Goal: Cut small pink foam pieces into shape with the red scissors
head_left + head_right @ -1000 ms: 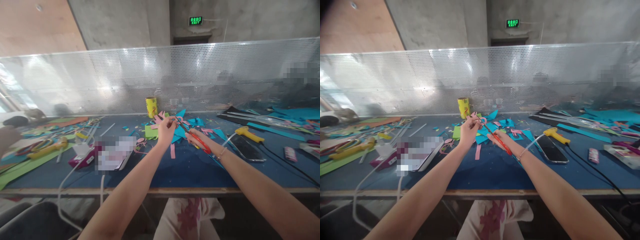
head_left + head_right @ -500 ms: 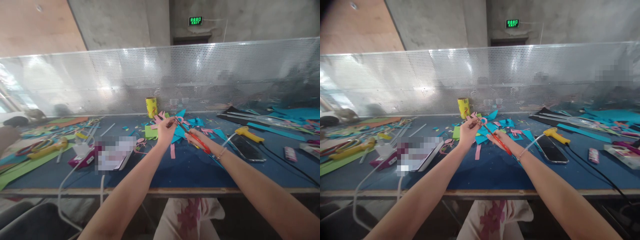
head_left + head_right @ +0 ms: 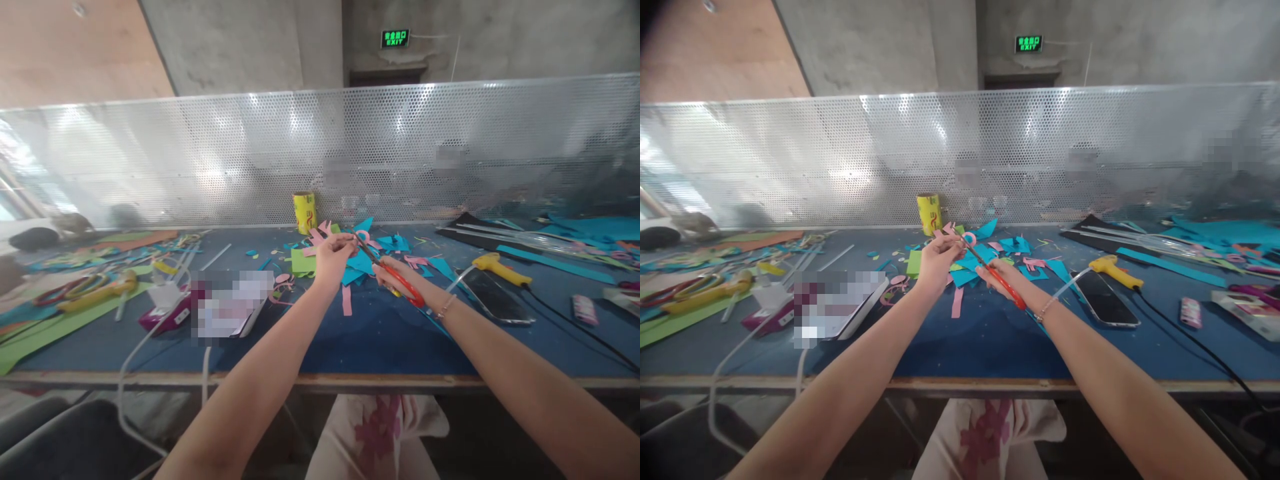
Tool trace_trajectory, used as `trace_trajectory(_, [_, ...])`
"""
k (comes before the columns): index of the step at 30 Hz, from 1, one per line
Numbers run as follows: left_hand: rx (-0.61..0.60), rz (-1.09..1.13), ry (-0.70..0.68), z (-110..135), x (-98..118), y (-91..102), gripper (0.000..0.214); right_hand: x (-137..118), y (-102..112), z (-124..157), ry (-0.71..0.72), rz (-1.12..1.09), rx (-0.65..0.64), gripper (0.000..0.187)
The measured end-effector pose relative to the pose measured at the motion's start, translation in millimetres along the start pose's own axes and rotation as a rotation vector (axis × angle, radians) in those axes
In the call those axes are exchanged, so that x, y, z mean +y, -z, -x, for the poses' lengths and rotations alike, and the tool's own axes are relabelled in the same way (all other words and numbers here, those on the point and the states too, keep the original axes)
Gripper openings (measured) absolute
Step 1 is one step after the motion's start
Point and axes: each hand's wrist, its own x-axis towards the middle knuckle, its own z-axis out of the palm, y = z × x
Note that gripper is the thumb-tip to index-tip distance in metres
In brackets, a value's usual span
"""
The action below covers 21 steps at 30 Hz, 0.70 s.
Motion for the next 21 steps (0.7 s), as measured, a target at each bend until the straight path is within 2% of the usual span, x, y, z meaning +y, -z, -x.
trace_trajectory(7, [-0.004, -0.017, -0.056, -0.3, 1.2, -0.5, 0.022, 3.6, -2.2, -3.2, -0.054, -0.01, 0.007, 0.035])
trace_trajectory(16, [-0.019, -0.063, -0.08, -2.3, -1.3, 1.9, 0.021, -4.8, 0.5, -0.2, -0.07, -0.003, -0.019, 0.034])
trace_trajectory(21, [-0.022, -0.081, -0.086, -3.9, -2.4, 3.1, 0.022, 3.6, -1.5, -4.0, -0.074, 0.028, 0.002, 0.033])
